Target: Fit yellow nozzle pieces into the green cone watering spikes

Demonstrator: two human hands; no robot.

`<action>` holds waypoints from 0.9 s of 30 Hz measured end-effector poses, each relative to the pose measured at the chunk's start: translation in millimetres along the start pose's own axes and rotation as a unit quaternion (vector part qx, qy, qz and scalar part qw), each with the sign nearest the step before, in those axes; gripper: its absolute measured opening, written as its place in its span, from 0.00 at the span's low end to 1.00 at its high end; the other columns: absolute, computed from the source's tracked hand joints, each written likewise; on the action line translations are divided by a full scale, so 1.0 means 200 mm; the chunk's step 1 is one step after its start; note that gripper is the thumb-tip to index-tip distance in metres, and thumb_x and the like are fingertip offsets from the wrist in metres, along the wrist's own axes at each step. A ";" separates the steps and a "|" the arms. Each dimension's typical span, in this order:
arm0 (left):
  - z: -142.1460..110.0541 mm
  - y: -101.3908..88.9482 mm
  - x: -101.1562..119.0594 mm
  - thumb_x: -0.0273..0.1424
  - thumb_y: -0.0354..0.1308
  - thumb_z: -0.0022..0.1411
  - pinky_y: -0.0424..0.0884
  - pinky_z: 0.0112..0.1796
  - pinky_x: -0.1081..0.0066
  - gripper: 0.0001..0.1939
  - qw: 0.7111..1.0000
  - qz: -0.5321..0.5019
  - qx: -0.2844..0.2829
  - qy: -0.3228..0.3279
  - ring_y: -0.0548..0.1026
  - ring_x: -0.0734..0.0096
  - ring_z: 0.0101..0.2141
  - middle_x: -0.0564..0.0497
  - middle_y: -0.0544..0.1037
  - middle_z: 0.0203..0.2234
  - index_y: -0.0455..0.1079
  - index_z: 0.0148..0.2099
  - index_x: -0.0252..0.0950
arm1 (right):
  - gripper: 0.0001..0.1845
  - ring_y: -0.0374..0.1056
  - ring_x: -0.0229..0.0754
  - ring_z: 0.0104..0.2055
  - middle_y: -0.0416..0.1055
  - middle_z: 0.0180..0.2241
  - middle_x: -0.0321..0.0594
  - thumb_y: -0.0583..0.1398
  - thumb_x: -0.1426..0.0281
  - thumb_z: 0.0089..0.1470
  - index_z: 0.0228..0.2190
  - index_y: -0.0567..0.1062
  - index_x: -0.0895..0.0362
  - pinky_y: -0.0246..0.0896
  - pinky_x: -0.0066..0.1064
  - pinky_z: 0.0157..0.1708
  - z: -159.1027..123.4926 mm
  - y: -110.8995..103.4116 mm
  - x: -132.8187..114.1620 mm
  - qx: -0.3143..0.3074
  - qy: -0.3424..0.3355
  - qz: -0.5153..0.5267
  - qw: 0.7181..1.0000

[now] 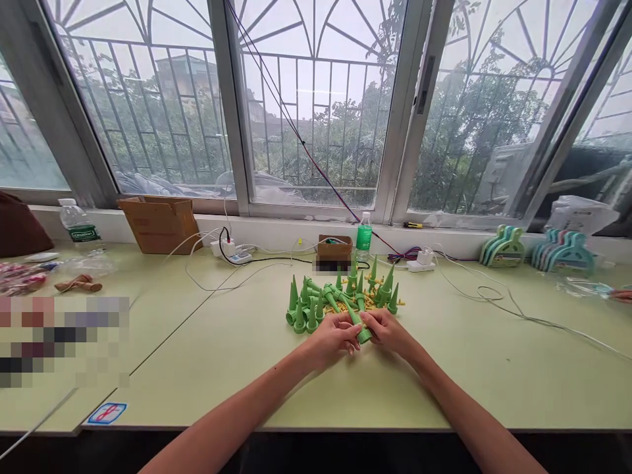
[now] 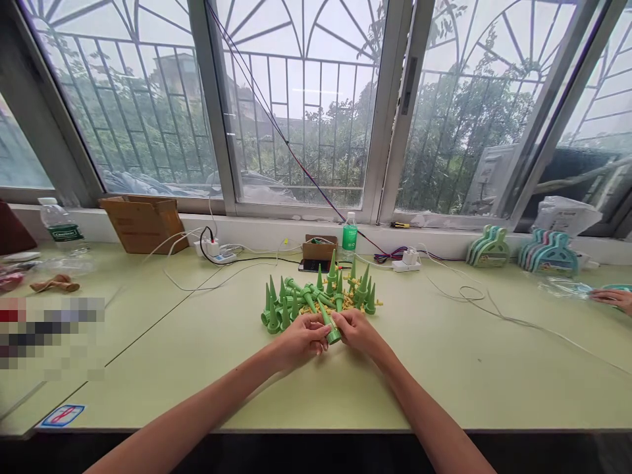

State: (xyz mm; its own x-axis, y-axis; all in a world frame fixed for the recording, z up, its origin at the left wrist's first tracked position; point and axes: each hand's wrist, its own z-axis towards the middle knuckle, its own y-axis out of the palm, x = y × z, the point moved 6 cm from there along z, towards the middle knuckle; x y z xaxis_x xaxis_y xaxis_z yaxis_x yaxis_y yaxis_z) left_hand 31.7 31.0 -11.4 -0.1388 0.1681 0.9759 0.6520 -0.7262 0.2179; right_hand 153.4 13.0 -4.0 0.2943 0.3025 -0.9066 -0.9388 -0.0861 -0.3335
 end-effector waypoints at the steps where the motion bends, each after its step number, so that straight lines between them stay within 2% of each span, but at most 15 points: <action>1: 0.00 0.00 -0.01 0.40 0.69 0.50 0.66 0.23 0.79 0.19 0.999 -0.026 -0.005 -0.018 0.72 0.78 0.22 0.52 0.72 0.21 0.69 0.33 0.31 | 0.27 0.46 0.31 0.15 0.50 0.13 0.28 0.51 0.51 0.59 0.17 0.57 0.55 0.43 0.26 0.16 0.00 0.00 -0.01 -0.007 -0.004 0.000 1.000; 4: -0.01 0.01 -0.02 0.35 0.70 0.50 0.65 0.23 0.81 0.16 0.995 -0.077 -0.006 -0.067 0.70 0.81 0.21 0.54 0.70 0.20 0.68 0.31 0.31 | 0.27 0.49 0.31 0.15 0.53 0.13 0.29 0.51 0.50 0.60 0.17 0.58 0.55 0.45 0.26 0.17 -0.01 0.01 -0.04 -0.018 -0.015 -0.015 1.000; 6: -0.01 0.01 -0.02 0.35 0.70 0.51 0.65 0.23 0.81 0.15 0.994 -0.078 -0.007 -0.070 0.70 0.81 0.21 0.54 0.70 0.20 0.68 0.31 0.31 | 0.27 0.50 0.32 0.16 0.54 0.14 0.29 0.51 0.50 0.60 0.17 0.58 0.56 0.47 0.25 0.17 -0.01 0.01 -0.05 -0.016 -0.020 -0.024 0.999; 12: -0.01 0.02 0.05 0.43 0.68 0.51 0.67 0.22 0.76 0.21 0.998 0.037 0.006 0.040 0.69 0.79 0.19 0.55 0.69 0.20 0.70 0.37 0.31 | 0.27 0.49 0.32 0.15 0.52 0.13 0.28 0.51 0.50 0.59 0.18 0.59 0.55 0.46 0.26 0.16 0.00 0.01 -0.02 -0.009 -0.008 0.005 1.000; 15: -0.02 0.03 0.08 0.45 0.65 0.53 0.68 0.22 0.74 0.20 0.991 0.097 0.018 0.087 0.69 0.76 0.20 0.55 0.67 0.19 0.67 0.33 0.32 | 0.26 0.47 0.31 0.14 0.51 0.13 0.27 0.52 0.50 0.59 0.19 0.59 0.55 0.44 0.26 0.15 0.01 0.01 0.00 -0.009 0.001 0.029 1.000; 18: -0.03 0.04 0.10 0.43 0.62 0.56 0.66 0.21 0.74 0.18 0.980 0.161 0.023 0.114 0.68 0.75 0.20 0.56 0.65 0.20 0.63 0.29 0.34 | 0.27 0.44 0.31 0.13 0.49 0.11 0.27 0.52 0.50 0.58 0.17 0.58 0.55 0.41 0.26 0.14 0.01 0.01 0.02 -0.009 0.013 0.036 0.999; 20: -0.03 0.04 0.11 0.38 0.60 0.59 0.66 0.22 0.75 0.14 0.963 0.229 0.042 0.138 0.68 0.75 0.22 0.55 0.66 0.22 0.63 0.29 0.35 | 0.28 0.43 0.30 0.13 0.49 0.10 0.28 0.51 0.51 0.58 0.15 0.57 0.55 0.40 0.26 0.14 0.02 0.01 0.02 -0.008 0.015 0.022 1.000; 23: -0.05 0.05 0.14 0.30 0.57 0.60 0.65 0.26 0.76 0.07 0.908 0.360 0.077 0.201 0.67 0.74 0.26 0.52 0.69 0.26 0.65 0.29 0.35 | 0.28 0.44 0.30 0.13 0.50 0.10 0.29 0.51 0.54 0.58 0.13 0.57 0.55 0.39 0.27 0.14 0.03 0.01 0.02 -0.002 0.016 -0.004 1.000; 25: -0.07 0.07 0.15 0.26 0.55 0.60 0.65 0.28 0.76 0.05 0.873 0.421 0.076 0.234 0.67 0.73 0.28 0.51 0.69 0.29 0.67 0.31 0.35 | 0.27 0.45 0.30 0.13 0.51 0.10 0.29 0.51 0.56 0.58 0.13 0.56 0.55 0.40 0.26 0.15 0.03 0.01 0.03 0.000 0.016 -0.010 1.000; 27: -0.08 0.09 0.16 0.24 0.53 0.60 0.65 0.28 0.76 0.05 0.859 0.443 0.068 0.247 0.67 0.73 0.29 0.51 0.69 0.30 0.68 0.33 0.36 | 0.26 0.45 0.30 0.13 0.50 0.10 0.29 0.51 0.58 0.58 0.13 0.56 0.55 0.40 0.26 0.15 0.03 0.01 0.04 -0.002 0.015 -0.008 1.000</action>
State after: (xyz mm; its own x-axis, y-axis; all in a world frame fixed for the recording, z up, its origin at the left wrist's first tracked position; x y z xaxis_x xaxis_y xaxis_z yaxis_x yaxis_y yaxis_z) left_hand 26.6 13.5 24.0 0.1799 -0.7379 0.6505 0.7416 -0.3327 -0.5825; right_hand 153.8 20.8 -10.3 0.3143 0.2754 -0.9085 -0.9332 -0.0859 -0.3488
